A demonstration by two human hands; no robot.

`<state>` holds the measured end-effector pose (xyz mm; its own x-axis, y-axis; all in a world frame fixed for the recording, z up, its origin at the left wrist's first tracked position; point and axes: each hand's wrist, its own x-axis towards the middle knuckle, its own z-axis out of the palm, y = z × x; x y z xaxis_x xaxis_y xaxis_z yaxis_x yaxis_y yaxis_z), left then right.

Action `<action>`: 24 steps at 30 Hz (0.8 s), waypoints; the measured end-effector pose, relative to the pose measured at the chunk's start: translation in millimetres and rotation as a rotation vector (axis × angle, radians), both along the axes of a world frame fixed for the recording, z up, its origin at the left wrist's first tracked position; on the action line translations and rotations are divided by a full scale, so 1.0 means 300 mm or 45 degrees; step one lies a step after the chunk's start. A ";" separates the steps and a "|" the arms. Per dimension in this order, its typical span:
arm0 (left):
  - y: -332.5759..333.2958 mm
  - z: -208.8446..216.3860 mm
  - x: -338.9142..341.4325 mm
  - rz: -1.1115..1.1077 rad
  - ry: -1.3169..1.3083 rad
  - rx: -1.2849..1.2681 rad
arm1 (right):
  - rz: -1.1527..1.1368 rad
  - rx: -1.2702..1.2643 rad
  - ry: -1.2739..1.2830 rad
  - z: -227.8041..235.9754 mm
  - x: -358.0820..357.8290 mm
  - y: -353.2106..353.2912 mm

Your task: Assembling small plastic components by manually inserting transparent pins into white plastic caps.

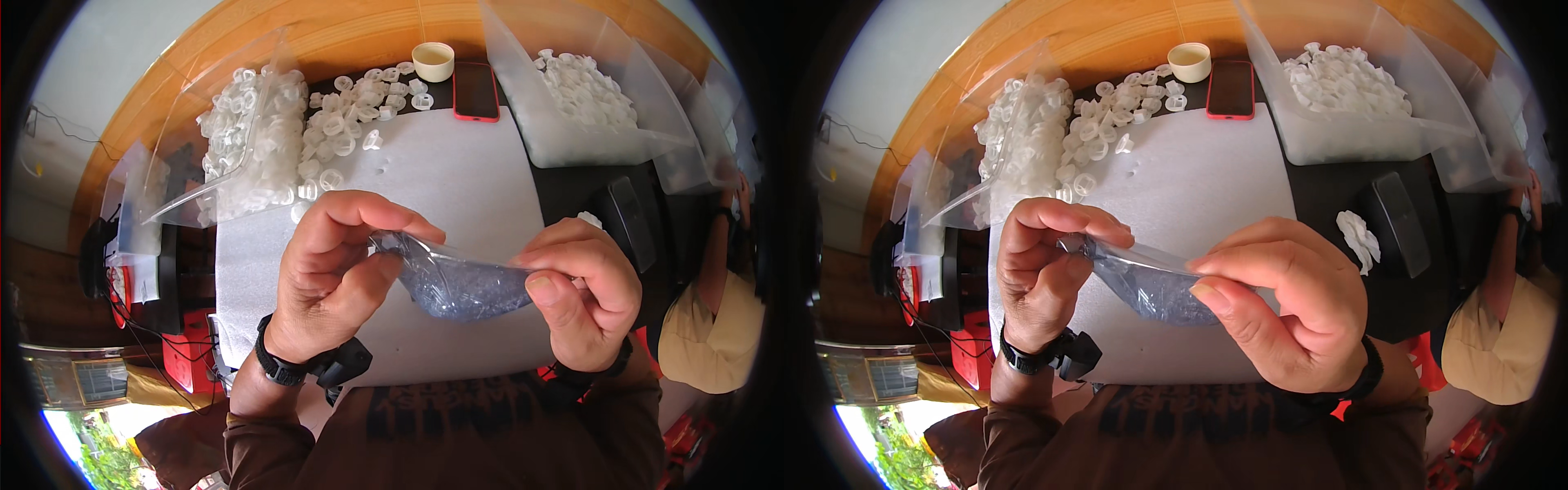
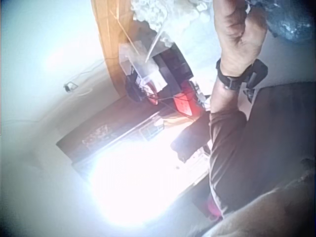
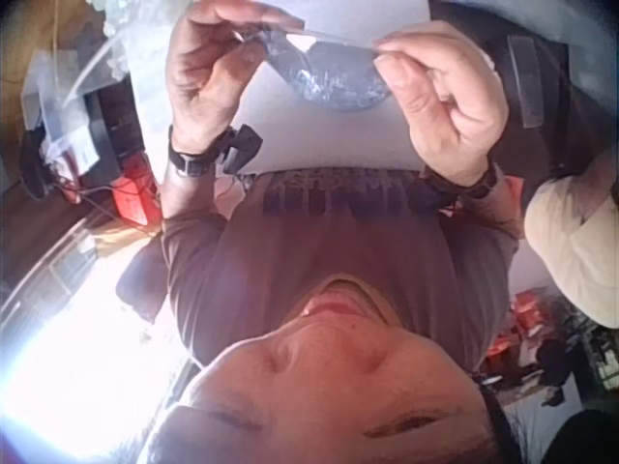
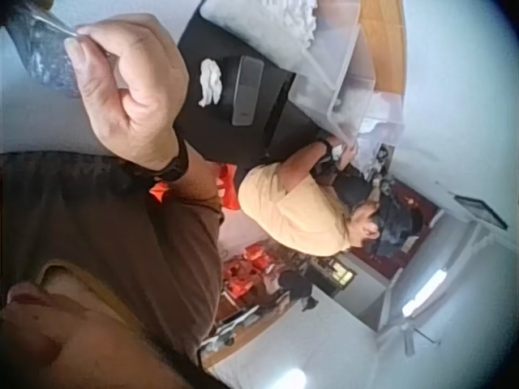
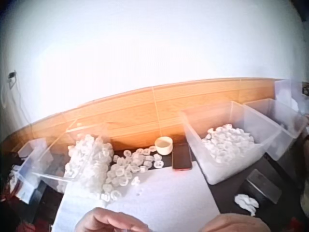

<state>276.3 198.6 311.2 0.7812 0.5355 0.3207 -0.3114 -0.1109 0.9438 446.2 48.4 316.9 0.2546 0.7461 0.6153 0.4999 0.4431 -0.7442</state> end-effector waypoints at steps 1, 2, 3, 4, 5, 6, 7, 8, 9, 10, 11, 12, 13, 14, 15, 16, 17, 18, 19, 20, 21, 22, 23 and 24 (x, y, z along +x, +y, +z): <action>-0.003 -0.005 0.001 0.048 -0.027 0.008 | -0.021 -0.024 0.035 -0.001 -0.005 -0.005; -0.005 -0.010 -0.006 0.055 -0.026 0.008 | -0.035 -0.047 0.074 -0.005 -0.011 -0.004; -0.008 -0.015 -0.013 0.080 0.001 0.066 | -0.028 -0.048 0.075 -0.006 -0.013 -0.003; -0.011 -0.018 -0.020 0.105 0.027 0.125 | -0.033 -0.019 0.015 -0.006 -0.014 -0.002; -0.015 -0.018 -0.018 0.102 0.026 0.122 | -0.047 0.008 -0.048 -0.006 -0.013 -0.005; -0.021 -0.014 -0.015 0.129 0.019 0.147 | -0.049 0.005 -0.049 -0.008 -0.013 -0.007; -0.025 -0.012 -0.015 0.157 0.011 0.172 | -0.074 0.034 -0.096 -0.013 -0.013 -0.008; -0.025 -0.018 -0.019 0.158 0.009 0.173 | -0.095 0.065 -0.143 -0.018 -0.012 -0.008; -0.024 -0.028 -0.024 0.139 -0.023 0.147 | -0.094 0.066 -0.144 -0.020 -0.010 -0.010; -0.023 -0.034 -0.027 0.120 -0.056 0.121 | -0.097 0.066 -0.162 -0.022 -0.007 -0.014; -0.022 -0.036 -0.027 0.122 -0.057 0.121 | -0.099 0.063 -0.180 -0.024 -0.006 -0.017; -0.020 -0.037 -0.025 0.213 -0.088 0.230 | -0.097 0.064 -0.180 -0.024 -0.007 -0.020; -0.018 -0.038 -0.023 0.305 -0.120 0.341 | -0.105 0.071 -0.191 -0.023 -0.009 -0.023; 0.000 -0.038 -0.028 0.520 -0.056 0.598 | -0.121 0.077 -0.203 -0.024 -0.007 -0.026; -0.001 -0.043 -0.039 0.686 -0.079 0.763 | -0.129 0.077 -0.203 -0.027 -0.007 -0.029; -0.028 -0.050 -0.057 0.645 -0.074 0.827 | -0.130 0.079 -0.185 -0.031 -0.008 -0.031; -0.058 -0.043 -0.083 0.616 -0.066 0.897 | -0.119 0.089 -0.166 -0.026 -0.016 -0.032; -0.071 -0.017 -0.089 0.440 0.126 1.030 | -0.100 0.090 -0.162 -0.028 -0.021 -0.019; -0.114 0.002 -0.060 0.495 0.336 1.014 | -0.073 0.125 -0.221 -0.030 -0.026 -0.005; -0.138 -0.014 -0.032 0.518 0.385 0.982 | -0.066 0.159 -0.285 -0.027 -0.030 -0.004; -0.148 -0.031 -0.019 0.542 0.434 0.950 | -0.066 0.159 -0.286 -0.028 -0.041 -0.001; -0.145 -0.037 -0.023 0.450 0.420 0.970 | -0.036 0.168 -0.311 -0.032 -0.056 0.002; -0.145 -0.039 -0.025 0.352 0.405 0.990 | -0.012 0.177 -0.335 -0.038 -0.067 0.001; -0.155 -0.037 -0.026 0.300 0.430 0.869 | -0.006 0.202 -0.344 -0.046 -0.073 -0.002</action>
<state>268.4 152.2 300.0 0.7855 0.4694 0.4033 0.0828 -0.7256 0.6831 424.3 47.8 303.1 0.0690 0.6343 0.7700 0.6728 0.5403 -0.5054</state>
